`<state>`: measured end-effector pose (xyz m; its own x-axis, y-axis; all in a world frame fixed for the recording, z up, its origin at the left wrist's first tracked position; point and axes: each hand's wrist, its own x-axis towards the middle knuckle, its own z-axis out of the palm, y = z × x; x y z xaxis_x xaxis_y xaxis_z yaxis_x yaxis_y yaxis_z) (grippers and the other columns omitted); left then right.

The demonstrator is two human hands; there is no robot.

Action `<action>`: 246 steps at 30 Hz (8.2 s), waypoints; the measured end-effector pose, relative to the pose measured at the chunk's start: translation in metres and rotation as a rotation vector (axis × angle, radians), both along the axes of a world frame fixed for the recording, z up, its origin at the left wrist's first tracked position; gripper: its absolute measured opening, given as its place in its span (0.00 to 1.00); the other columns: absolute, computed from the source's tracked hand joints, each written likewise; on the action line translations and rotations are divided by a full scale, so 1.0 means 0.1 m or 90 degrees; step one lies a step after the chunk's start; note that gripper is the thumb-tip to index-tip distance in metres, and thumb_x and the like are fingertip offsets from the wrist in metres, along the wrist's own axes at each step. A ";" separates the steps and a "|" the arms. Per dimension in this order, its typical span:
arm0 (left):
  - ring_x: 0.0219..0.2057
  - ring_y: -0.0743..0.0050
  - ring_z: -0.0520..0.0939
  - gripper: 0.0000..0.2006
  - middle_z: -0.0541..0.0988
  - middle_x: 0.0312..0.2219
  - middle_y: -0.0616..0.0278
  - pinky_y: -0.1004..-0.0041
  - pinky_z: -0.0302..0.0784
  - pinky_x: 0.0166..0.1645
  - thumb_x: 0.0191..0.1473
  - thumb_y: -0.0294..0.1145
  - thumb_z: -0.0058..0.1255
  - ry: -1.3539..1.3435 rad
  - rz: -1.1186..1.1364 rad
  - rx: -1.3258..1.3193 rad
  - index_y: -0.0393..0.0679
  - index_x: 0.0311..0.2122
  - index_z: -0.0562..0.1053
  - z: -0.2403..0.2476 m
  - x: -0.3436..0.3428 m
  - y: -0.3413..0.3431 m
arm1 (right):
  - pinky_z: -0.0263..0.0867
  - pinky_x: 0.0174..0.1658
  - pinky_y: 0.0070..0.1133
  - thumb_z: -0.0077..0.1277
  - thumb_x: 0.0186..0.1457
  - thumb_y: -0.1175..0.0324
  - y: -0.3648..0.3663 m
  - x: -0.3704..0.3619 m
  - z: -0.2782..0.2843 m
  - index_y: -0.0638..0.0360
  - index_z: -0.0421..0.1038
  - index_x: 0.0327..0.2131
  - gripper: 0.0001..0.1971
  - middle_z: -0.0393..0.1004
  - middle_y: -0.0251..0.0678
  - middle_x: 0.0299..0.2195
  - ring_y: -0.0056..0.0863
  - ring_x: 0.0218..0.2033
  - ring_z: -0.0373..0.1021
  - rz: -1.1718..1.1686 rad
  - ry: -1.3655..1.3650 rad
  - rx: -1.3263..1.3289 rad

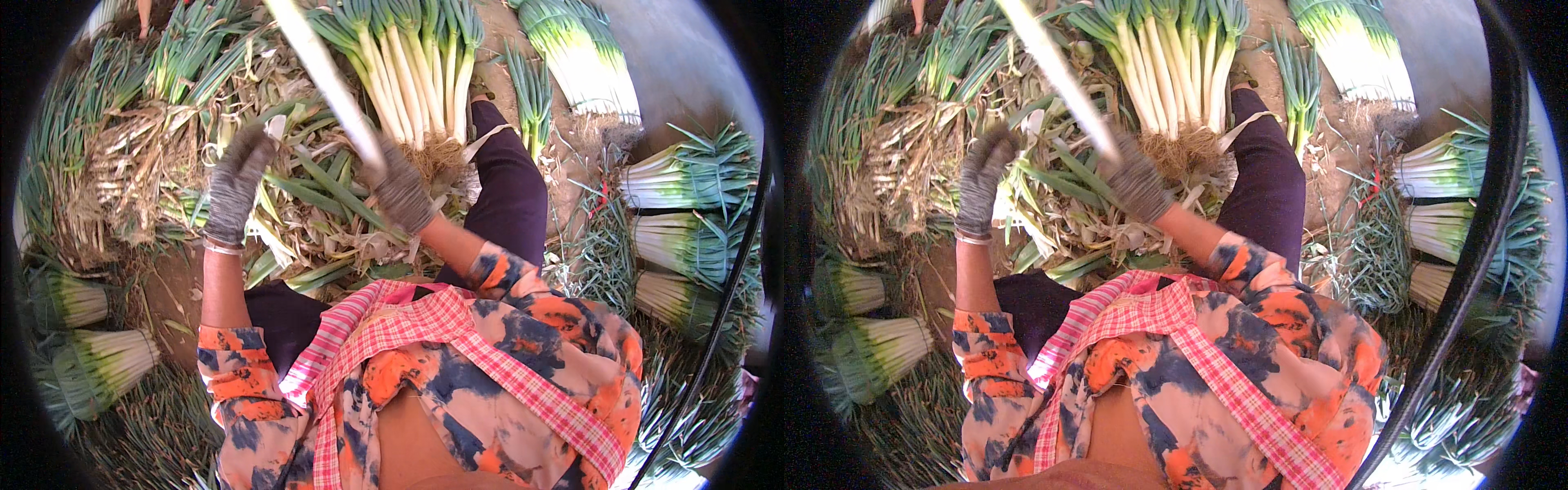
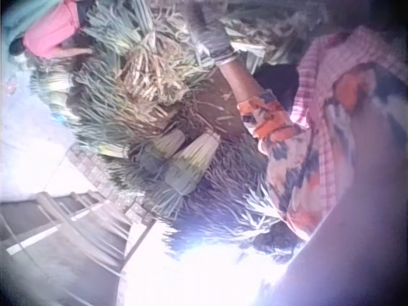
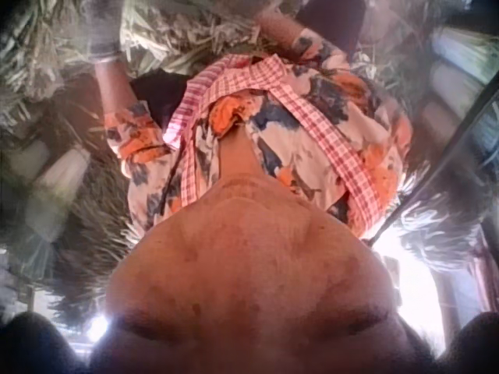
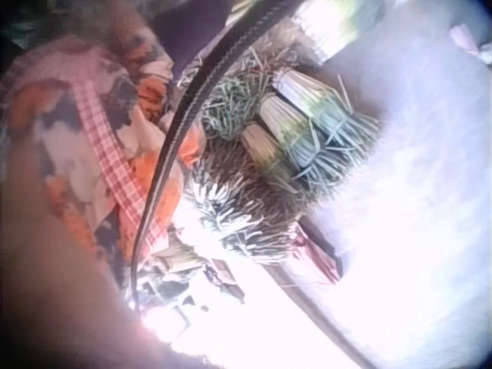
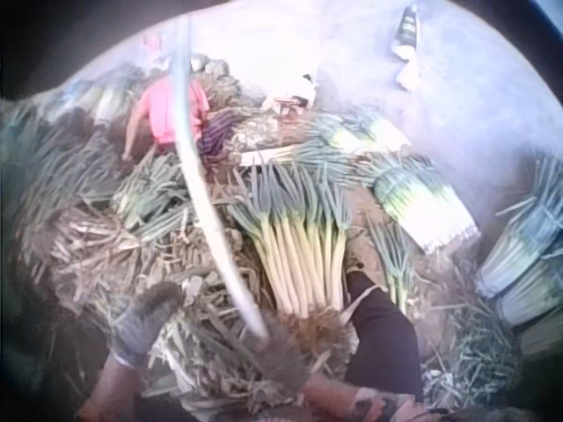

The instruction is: The person picks up individual leeks from a pile, peels away the outer layers and debris by hand, and places the cleaned leeks onto another pile.

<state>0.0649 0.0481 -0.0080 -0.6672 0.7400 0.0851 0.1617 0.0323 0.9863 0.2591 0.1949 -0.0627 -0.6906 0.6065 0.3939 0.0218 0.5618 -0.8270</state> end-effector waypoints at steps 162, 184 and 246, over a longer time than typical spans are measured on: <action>0.07 0.83 0.68 0.10 0.75 0.17 0.66 0.85 0.57 0.07 0.46 0.35 0.55 -0.463 0.247 0.353 0.42 0.32 0.73 0.04 -0.82 -1.00 | 0.65 0.31 0.20 0.48 0.53 0.62 -0.53 0.19 -0.36 0.63 0.66 0.44 0.18 0.73 0.39 0.31 0.23 0.29 0.69 0.299 -0.145 -0.069; 0.09 0.82 0.66 0.10 0.72 0.16 0.66 0.82 0.64 0.12 0.48 0.38 0.52 -0.331 0.501 0.292 0.42 0.28 0.72 -0.13 -1.24 -1.49 | 0.65 0.40 0.21 0.45 0.51 0.60 -0.20 0.25 -0.76 0.61 0.68 0.41 0.18 0.72 0.44 0.35 0.37 0.36 0.69 0.753 -0.685 0.769; 0.10 0.74 0.63 0.13 0.63 0.10 0.69 0.73 0.61 0.14 0.52 0.45 0.46 -0.476 0.576 0.651 0.51 0.21 0.65 -0.66 -1.78 -1.91 | 0.66 0.39 0.25 0.57 0.40 0.69 -0.23 0.88 0.33 0.60 0.69 0.30 0.12 0.69 0.42 0.36 0.40 0.38 0.68 0.479 -0.279 0.274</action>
